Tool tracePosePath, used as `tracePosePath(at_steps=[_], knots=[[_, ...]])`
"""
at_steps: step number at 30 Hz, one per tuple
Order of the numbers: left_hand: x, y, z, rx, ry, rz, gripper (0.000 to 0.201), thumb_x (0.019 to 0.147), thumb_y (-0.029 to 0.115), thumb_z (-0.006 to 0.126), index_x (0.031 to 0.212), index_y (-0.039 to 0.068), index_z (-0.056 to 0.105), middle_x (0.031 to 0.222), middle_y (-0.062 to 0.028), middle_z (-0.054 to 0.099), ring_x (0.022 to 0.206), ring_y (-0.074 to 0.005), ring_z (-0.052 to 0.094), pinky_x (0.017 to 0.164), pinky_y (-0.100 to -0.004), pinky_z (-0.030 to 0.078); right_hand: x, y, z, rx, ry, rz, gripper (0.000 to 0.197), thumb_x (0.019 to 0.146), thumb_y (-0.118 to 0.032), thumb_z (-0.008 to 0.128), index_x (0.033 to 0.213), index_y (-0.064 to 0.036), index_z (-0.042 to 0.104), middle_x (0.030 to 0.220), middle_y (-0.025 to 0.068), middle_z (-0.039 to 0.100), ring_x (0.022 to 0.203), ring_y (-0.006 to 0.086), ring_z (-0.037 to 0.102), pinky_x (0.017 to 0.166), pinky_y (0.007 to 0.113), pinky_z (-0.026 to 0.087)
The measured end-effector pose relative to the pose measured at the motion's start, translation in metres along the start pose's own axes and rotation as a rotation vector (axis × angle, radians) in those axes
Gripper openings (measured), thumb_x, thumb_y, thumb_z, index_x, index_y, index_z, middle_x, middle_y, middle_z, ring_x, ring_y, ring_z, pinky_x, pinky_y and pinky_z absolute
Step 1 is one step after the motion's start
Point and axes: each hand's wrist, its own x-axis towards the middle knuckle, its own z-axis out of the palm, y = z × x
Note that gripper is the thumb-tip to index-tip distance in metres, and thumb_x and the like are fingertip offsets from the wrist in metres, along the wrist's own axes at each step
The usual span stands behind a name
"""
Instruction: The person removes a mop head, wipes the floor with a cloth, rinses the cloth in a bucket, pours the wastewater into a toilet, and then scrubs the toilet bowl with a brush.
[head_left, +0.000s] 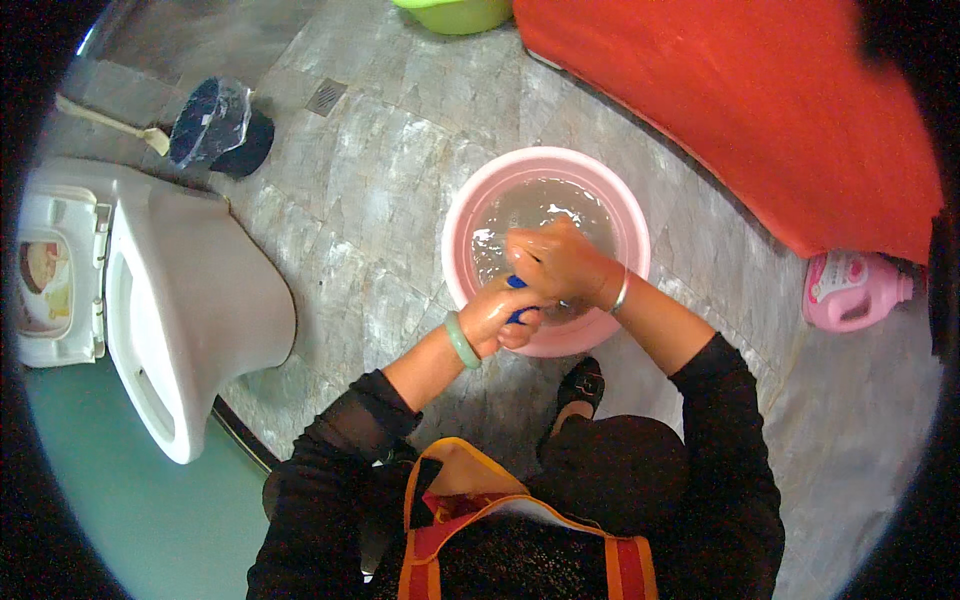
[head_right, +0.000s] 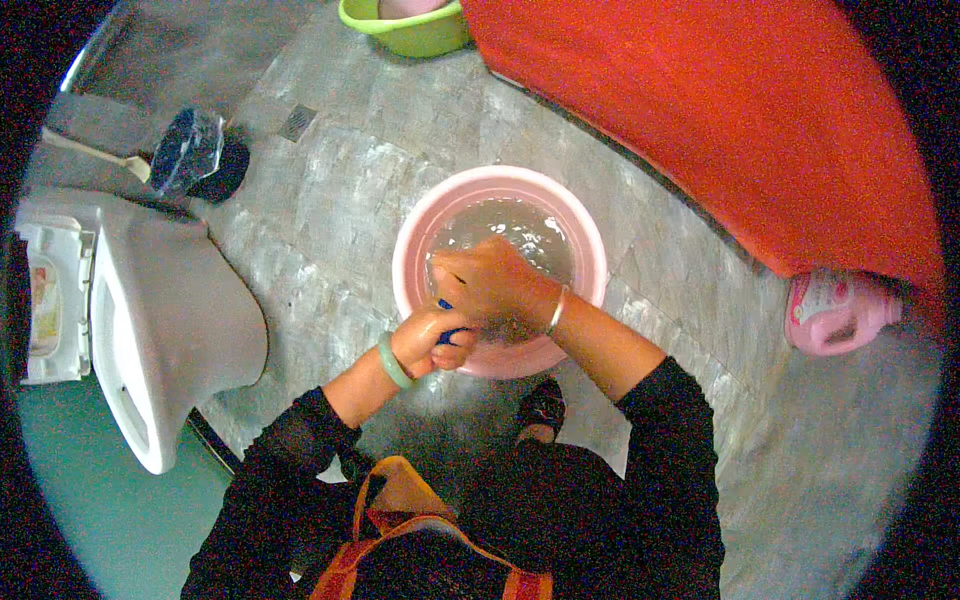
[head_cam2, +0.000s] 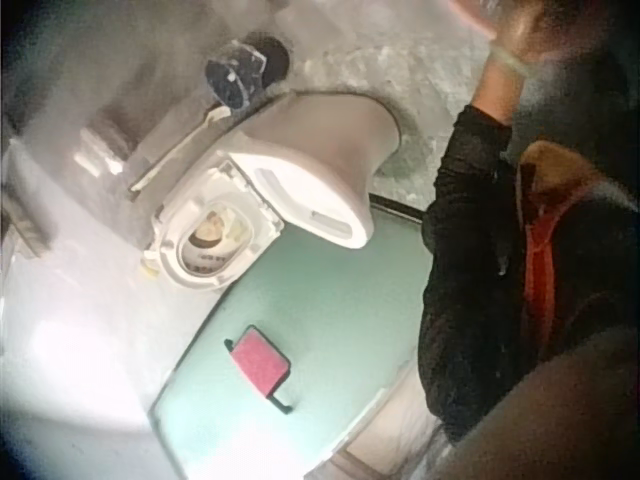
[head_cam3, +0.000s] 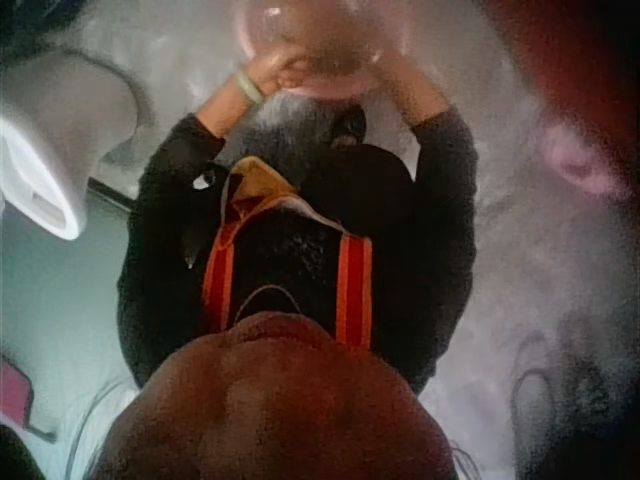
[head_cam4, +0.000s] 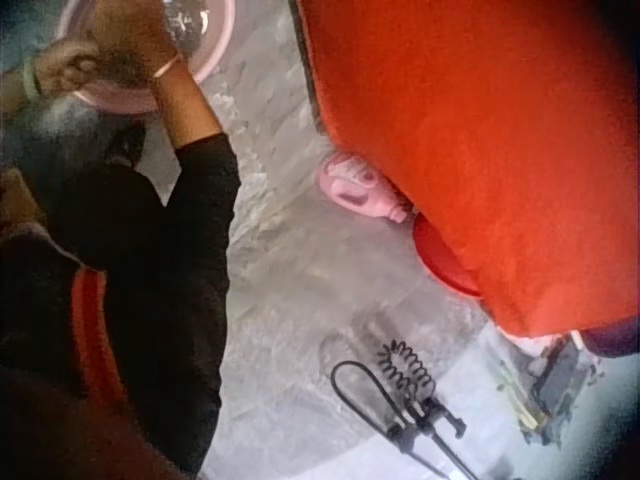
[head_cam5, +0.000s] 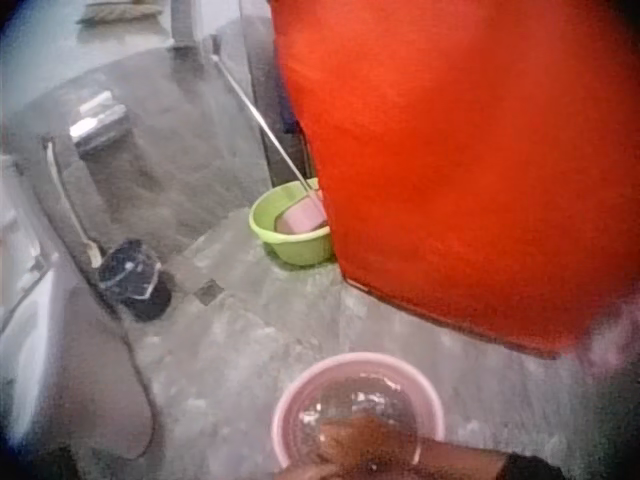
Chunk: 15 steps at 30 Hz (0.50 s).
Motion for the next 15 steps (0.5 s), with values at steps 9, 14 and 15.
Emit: tracePosePath(at_steps=[9, 14, 15], knots=[[0.022, -0.029, 0.001, -0.234, 0.089, 0.14, 0.009, 0.081, 0.02, 0.055, 0.082, 0.011, 0.052, 0.056, 0.0013, 0.047, 0.043, -0.0079, 0.043, 0.034, -0.0192, 0.031, -0.06, 0.019, 0.054, 0.485, 0.391, 0.829, 0.033, 0.089, -0.032, 0.042, 0.082, -0.003, 0.055, 0.073, 0.017, 0.057, 0.066, 0.0309, 0.056, 0.059, 0.038, 0.043], [0.004, -0.026, -0.063, 0.361, 0.88, 0.649, 0.015, 0.072, 0.015, 0.058, 0.074, 0.0, 0.058, 0.061, -0.0048, 0.058, 0.053, -0.0115, 0.053, 0.05, -0.0252, 0.042, -0.104, 0.044, 0.026, -0.11, 0.324, 0.942, 0.029, 0.085, -0.029, 0.049, 0.09, -0.0012, 0.057, 0.077, 0.017, 0.057, 0.073, 0.0316, 0.057, 0.067, 0.041, 0.044], [-0.004, -0.018, -0.062, 0.341, 0.973, 0.691, 0.014, 0.069, 0.012, 0.059, 0.073, 0.0, 0.058, 0.062, -0.0045, 0.058, 0.054, -0.0109, 0.052, 0.05, -0.0262, 0.041, -0.111, 0.046, 0.022, -0.23, 0.37, 0.915, 0.029, 0.084, -0.028, 0.05, 0.091, -0.0007, 0.057, 0.077, 0.0173, 0.057, 0.074, 0.0323, 0.056, 0.068, 0.041, 0.044]])
